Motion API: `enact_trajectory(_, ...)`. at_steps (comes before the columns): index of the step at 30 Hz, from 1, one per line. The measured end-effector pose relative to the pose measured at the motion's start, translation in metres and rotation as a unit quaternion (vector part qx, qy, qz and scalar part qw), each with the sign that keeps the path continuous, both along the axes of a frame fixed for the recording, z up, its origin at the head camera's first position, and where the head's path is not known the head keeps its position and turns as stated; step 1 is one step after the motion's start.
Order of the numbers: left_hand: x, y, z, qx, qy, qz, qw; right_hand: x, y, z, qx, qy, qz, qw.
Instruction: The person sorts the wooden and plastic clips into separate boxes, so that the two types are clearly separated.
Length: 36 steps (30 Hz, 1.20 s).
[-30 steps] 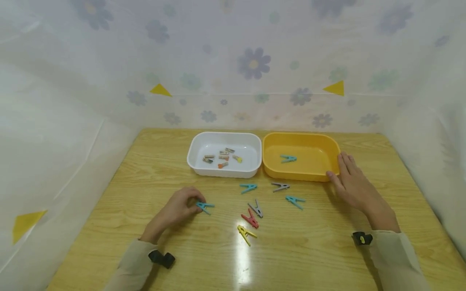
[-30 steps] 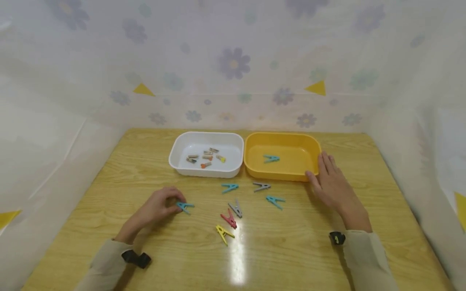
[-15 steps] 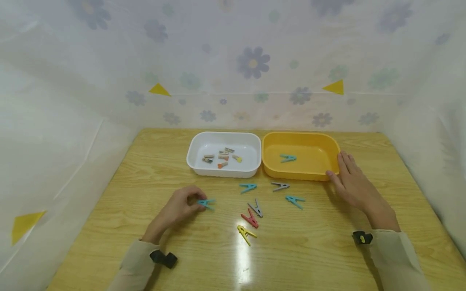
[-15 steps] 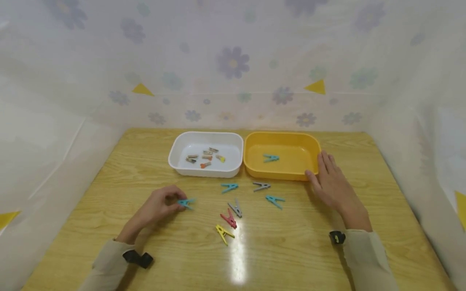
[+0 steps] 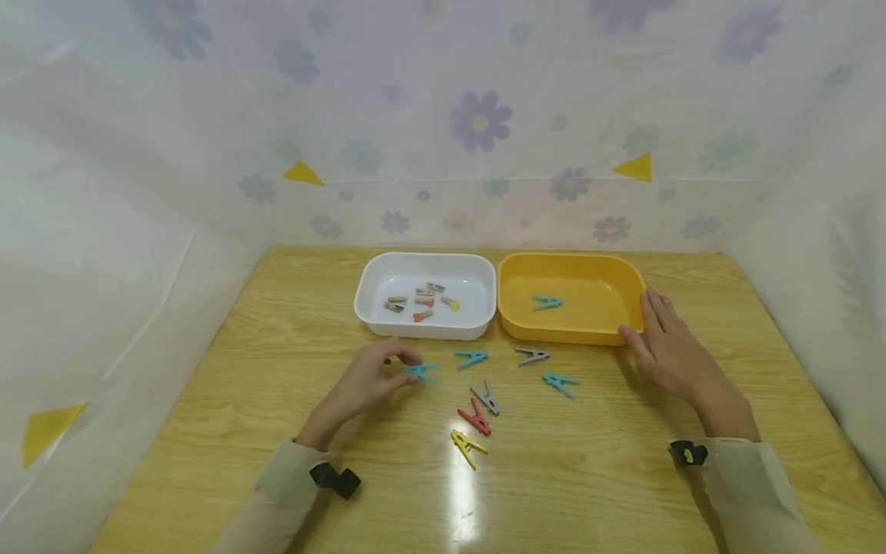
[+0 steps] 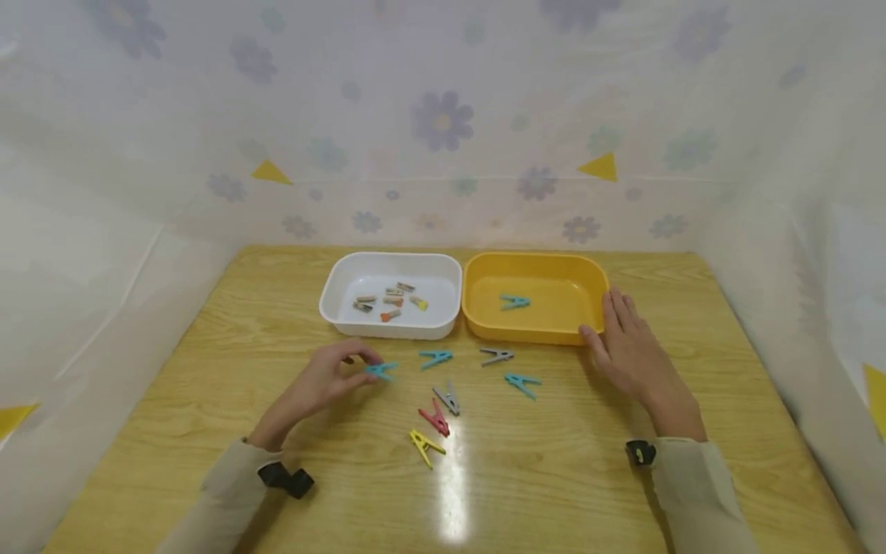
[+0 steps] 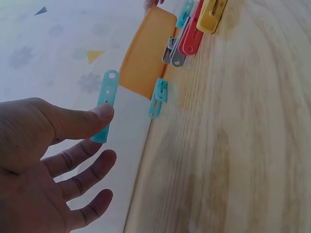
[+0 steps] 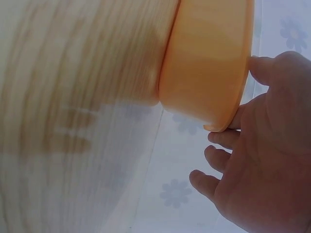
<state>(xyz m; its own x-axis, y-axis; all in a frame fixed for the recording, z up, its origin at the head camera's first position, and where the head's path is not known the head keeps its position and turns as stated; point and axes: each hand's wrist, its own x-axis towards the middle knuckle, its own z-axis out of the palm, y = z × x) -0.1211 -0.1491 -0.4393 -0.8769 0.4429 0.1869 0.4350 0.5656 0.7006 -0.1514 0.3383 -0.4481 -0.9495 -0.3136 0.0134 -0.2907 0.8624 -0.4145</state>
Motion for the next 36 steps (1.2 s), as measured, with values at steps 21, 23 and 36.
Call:
enact_trajectory(21,-0.020,0.071,0.024,0.083,0.067,-0.044,0.9933,0.002,-0.001,-0.001,-0.005,0.010,0.001,1.000)
enact_trajectory(23,-0.023,0.079,0.028,0.091,0.067,-0.044,0.9926,0.002,-0.001,0.000,-0.006,0.010,0.002,1.000)
enact_trajectory(36,-0.048,0.135,0.033,0.114,0.079,-0.059,0.9886,0.002,-0.001,0.000,-0.008,0.010,-0.003,1.000)
